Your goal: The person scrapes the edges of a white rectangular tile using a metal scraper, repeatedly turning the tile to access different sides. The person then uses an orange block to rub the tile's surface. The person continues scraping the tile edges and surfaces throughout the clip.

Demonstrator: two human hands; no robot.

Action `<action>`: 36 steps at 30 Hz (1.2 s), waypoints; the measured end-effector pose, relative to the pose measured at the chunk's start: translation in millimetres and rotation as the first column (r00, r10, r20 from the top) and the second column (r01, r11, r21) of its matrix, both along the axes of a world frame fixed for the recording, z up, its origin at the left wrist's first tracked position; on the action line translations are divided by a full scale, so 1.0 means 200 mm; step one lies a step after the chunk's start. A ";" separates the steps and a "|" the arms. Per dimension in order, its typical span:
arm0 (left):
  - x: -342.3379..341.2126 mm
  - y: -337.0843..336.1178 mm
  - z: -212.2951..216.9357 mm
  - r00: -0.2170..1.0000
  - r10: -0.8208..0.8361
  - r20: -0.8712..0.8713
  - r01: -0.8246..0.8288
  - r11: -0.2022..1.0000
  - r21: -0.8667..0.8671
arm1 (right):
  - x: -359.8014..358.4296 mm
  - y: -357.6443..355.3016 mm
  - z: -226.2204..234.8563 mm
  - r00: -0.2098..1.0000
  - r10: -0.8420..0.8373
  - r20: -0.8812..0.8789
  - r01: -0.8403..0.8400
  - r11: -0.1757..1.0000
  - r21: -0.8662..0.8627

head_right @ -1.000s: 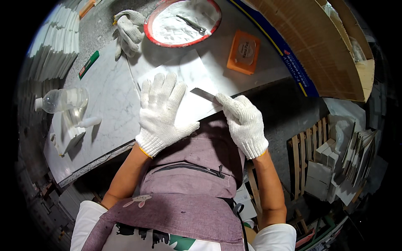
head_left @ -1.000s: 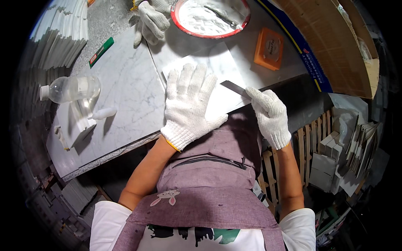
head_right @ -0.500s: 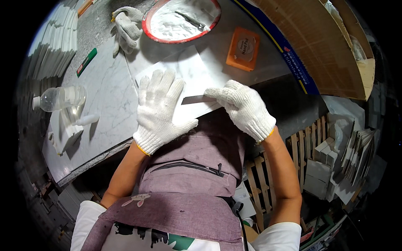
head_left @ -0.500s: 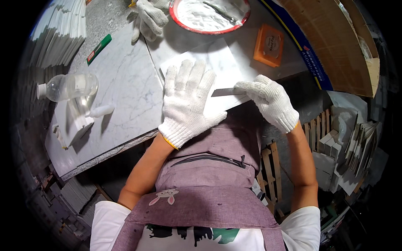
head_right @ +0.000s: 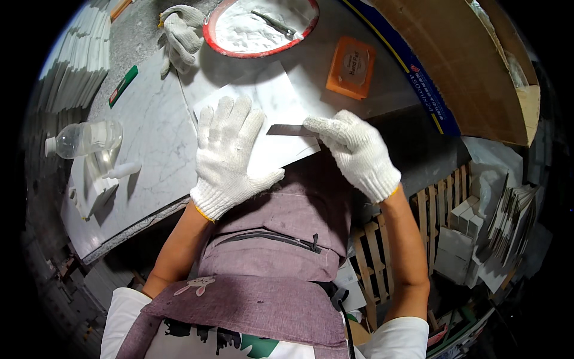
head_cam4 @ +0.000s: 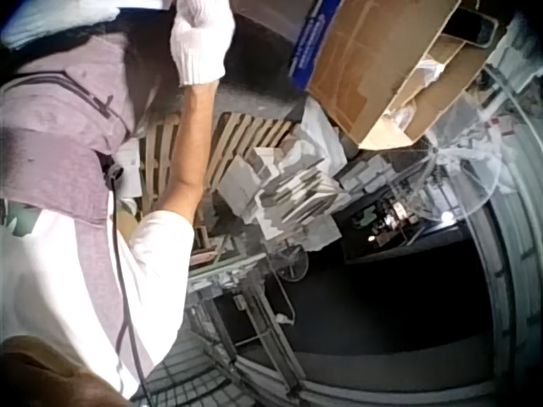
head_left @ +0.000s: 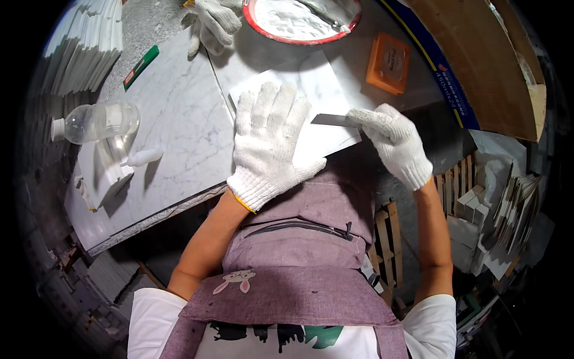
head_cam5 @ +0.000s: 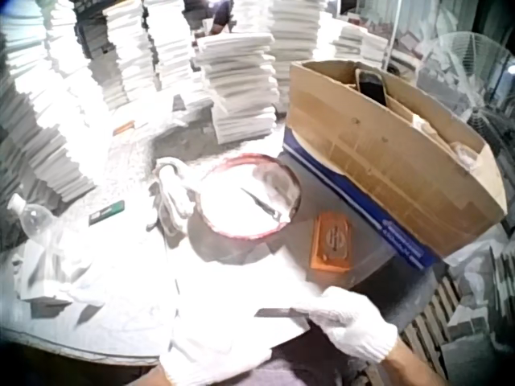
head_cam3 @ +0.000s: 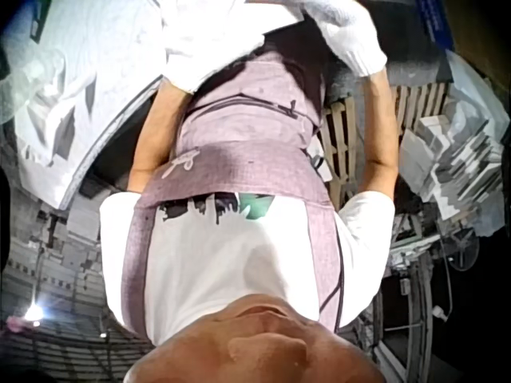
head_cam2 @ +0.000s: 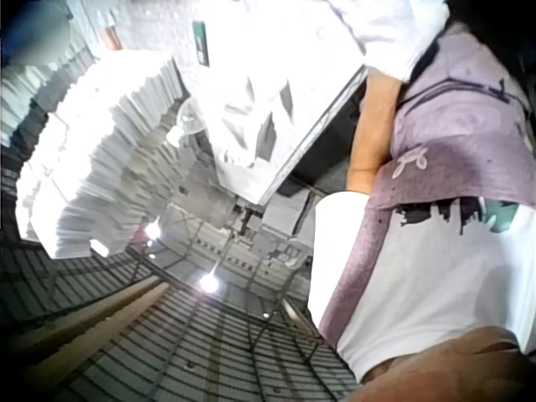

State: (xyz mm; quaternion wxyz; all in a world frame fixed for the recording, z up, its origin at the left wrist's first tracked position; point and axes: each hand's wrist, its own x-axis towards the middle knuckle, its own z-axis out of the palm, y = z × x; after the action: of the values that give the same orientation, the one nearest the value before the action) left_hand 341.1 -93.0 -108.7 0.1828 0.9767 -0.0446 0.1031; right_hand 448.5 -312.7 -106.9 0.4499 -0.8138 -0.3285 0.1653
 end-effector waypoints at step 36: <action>0.01 -0.03 -0.02 1.000 0.016 0.024 -0.018 0.998 0.063 | -0.38 0.14 -0.11 0.804 -0.594 0.016 0.587 0.798 0.133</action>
State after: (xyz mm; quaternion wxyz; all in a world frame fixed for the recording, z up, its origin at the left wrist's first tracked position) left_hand 342.4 -98.3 -112.0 0.1506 0.9810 -0.0416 0.1147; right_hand 372.7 -283.8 -128.6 0.5182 -0.8510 -0.0806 -0.0265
